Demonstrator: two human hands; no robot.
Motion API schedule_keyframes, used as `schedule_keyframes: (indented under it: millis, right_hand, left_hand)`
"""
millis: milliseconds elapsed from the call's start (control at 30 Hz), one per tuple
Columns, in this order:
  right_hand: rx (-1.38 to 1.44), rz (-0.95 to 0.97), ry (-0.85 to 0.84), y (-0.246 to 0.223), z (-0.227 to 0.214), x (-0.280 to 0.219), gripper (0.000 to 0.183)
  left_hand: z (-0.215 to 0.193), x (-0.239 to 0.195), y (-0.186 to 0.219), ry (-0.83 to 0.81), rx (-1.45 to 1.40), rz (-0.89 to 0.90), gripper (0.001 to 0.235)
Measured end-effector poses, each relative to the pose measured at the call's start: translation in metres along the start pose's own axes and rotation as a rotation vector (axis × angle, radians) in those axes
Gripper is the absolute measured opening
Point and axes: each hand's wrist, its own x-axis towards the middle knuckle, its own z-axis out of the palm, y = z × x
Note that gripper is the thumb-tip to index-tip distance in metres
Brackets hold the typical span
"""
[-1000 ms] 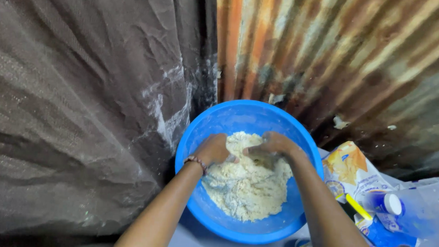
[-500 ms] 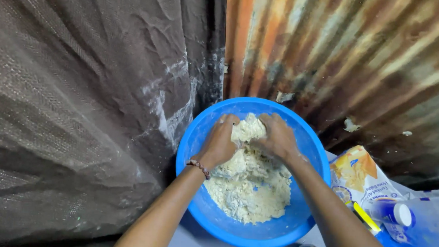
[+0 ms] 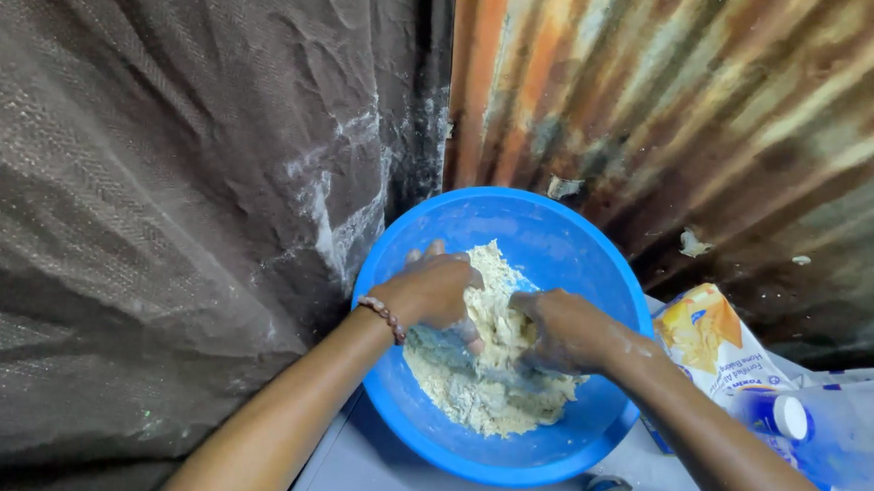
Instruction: The person kneads a white dough mixture by hand inside a blue plastic bowl. They repeatedly press, fold, and turn the dough to combine the ingredients. The person briefly lifts a red plastic lid from the table before returning to knead the dough.
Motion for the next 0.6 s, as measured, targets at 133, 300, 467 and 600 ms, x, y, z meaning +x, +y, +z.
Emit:
schedule_keyframes:
  millis: [133,300,467,600]
  right_hand:
    - [-0.121,0.018,0.049,0.008,0.029,0.025,0.055]
    - [-0.247,-0.02,0.023,0.034,0.071,0.067,0.03]
    - [-0.273,0.093,0.073,0.039,0.084,0.098,0.011]
    - [-0.257,0.115,0.105,0.028,0.08,0.091,0.023]
  left_hand:
    - [0.052,0.039,-0.026,0.089,0.095,0.065,0.056]
    - [0.047,0.035,-0.012,0.005,-0.002,-0.041,0.065]
    - [0.091,0.072,-0.028,0.366,0.338,0.029,0.046]
    - [0.1,0.098,-0.029,0.503,0.431,0.045,0.04]
